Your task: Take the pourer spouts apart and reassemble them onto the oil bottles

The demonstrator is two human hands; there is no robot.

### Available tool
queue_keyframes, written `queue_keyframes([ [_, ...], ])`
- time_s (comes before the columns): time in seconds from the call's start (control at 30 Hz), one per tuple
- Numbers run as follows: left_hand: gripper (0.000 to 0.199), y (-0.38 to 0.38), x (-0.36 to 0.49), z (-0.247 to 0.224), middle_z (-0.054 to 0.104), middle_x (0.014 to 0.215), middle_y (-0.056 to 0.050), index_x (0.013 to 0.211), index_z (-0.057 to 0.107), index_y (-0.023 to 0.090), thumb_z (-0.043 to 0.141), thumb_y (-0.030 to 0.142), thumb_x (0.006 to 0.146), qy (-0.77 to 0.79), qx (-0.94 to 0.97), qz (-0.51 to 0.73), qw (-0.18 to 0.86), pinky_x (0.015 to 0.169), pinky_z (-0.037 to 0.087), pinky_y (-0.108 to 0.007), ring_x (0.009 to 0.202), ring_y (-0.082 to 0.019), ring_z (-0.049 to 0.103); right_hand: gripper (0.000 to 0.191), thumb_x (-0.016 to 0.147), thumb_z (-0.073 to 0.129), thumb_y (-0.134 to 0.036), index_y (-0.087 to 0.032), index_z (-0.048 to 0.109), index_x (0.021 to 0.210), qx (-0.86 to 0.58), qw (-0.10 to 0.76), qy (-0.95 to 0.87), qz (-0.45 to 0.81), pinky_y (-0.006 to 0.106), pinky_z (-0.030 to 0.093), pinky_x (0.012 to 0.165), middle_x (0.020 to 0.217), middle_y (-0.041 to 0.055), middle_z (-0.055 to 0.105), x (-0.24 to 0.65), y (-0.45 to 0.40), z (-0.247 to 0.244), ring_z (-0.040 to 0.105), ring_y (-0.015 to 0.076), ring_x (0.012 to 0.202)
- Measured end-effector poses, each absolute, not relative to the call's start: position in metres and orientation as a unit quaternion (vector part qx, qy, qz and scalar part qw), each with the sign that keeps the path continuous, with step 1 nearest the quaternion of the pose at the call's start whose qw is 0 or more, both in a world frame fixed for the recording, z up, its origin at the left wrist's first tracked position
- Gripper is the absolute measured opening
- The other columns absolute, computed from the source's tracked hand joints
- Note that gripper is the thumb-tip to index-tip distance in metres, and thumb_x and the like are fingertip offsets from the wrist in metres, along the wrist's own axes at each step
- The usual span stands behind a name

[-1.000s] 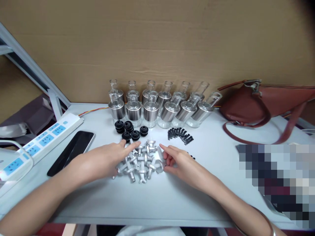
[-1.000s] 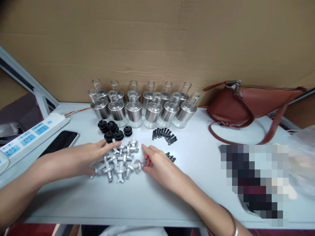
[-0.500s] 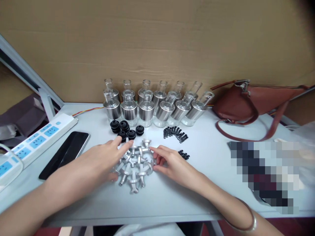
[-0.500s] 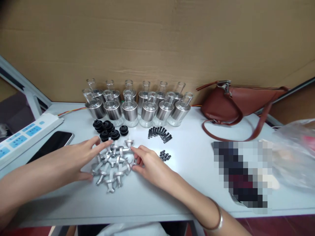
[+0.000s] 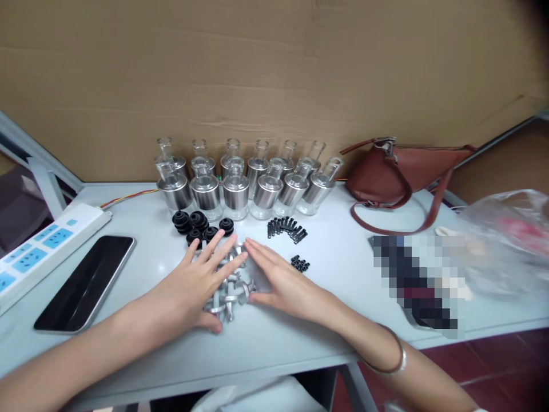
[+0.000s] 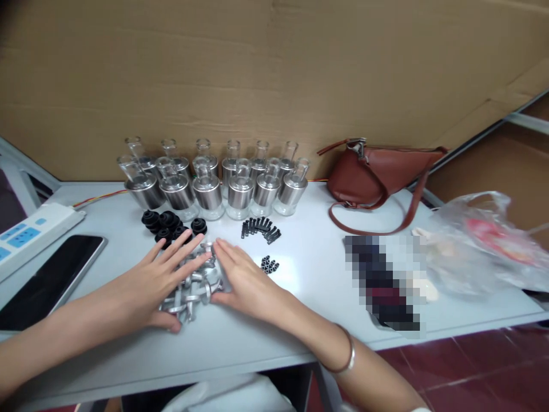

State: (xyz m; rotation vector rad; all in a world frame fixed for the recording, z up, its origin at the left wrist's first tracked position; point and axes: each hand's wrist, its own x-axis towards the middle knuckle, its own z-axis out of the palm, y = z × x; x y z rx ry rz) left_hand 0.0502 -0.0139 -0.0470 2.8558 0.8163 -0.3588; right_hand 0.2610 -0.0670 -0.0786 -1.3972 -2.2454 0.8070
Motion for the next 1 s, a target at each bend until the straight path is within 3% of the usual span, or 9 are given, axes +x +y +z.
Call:
queue_keyframes([
  [0.1, 0.119, -0.011, 0.049, -0.047, 0.011, 0.159, -0.021, 0.153, 0.019, 0.021, 0.087, 0.042, 0.058, 0.278, 0.948, -0.122, 0.091, 0.106, 0.025, -0.071, 0.145, -0.047, 0.005, 0.098, 0.079, 0.075, -0.028, -0.015, 0.014, 0.154, -0.464, 0.167, -0.815, 0.303, 0.053, 0.020, 0.119, 0.157, 0.0226, 0.021, 0.260, -0.068, -0.080, 0.015, 0.0285, 0.147],
  [0.3, 0.114, -0.007, 0.046, -0.050, 0.011, 0.158, -0.021, 0.153, 0.017, 0.022, 0.084, 0.040, 0.063, 0.281, 0.943, -0.130, 0.123, 0.106, 0.026, -0.070, 0.144, -0.046, 0.009, 0.097, 0.076, 0.078, -0.028, -0.006, 0.022, 0.151, -0.469, 0.153, -0.814, 0.308, 0.044, 0.020, 0.121, 0.157, 0.0244, 0.018, 0.259, -0.067, -0.074, 0.015, 0.0267, 0.148],
  [0.63, 0.110, -0.006, 0.040, -0.044, 0.006, 0.157, -0.021, 0.153, 0.013, 0.019, 0.079, 0.045, 0.070, 0.279, 0.940, -0.144, 0.135, 0.112, 0.027, -0.060, 0.145, -0.041, 0.013, 0.095, 0.075, 0.079, -0.025, -0.010, 0.025, 0.151, -0.464, 0.159, -0.805, 0.335, 0.043, 0.021, 0.121, 0.158, 0.0205, 0.019, 0.269, -0.064, -0.070, 0.016, 0.0259, 0.148],
  [0.73, 0.109, -0.003, 0.034, -0.040, 0.006, 0.157, -0.022, 0.152, 0.019, 0.014, 0.078, 0.053, 0.070, 0.284, 0.941, -0.137, 0.122, 0.113, 0.027, -0.057, 0.145, -0.040, 0.013, 0.076, 0.075, 0.078, -0.022, -0.013, 0.043, 0.142, -0.494, 0.163, -0.799, 0.302, 0.045, 0.027, 0.118, 0.156, 0.0187, 0.029, 0.275, -0.064, -0.066, 0.023, 0.0279, 0.146],
  [0.83, 0.105, -0.001, 0.032, -0.040, 0.009, 0.157, -0.019, 0.152, 0.021, 0.017, 0.074, 0.058, 0.071, 0.271, 0.948, -0.121, 0.117, 0.115, 0.024, -0.055, 0.146, -0.038, 0.014, 0.046, 0.077, 0.076, -0.022, -0.015, 0.062, 0.120, -0.500, 0.169, -0.804, 0.273, 0.048, 0.035, 0.113, 0.146, 0.0164, 0.045, 0.279, -0.063, -0.062, 0.036, 0.0292, 0.139],
  [1.0, 0.089, -0.005, 0.041, -0.036, 0.023, 0.156, -0.020, 0.149, 0.030, 0.015, 0.073, 0.049, 0.078, 0.242, 0.956, -0.082, 0.146, 0.113, 0.033, -0.047, 0.144, -0.033, 0.027, 0.027, 0.078, 0.075, -0.023, -0.016, 0.068, 0.103, -0.481, 0.149, -0.820, 0.271, 0.049, 0.038, 0.109, 0.136, 0.0155, 0.054, 0.277, -0.063, -0.060, 0.040, 0.0307, 0.135],
])
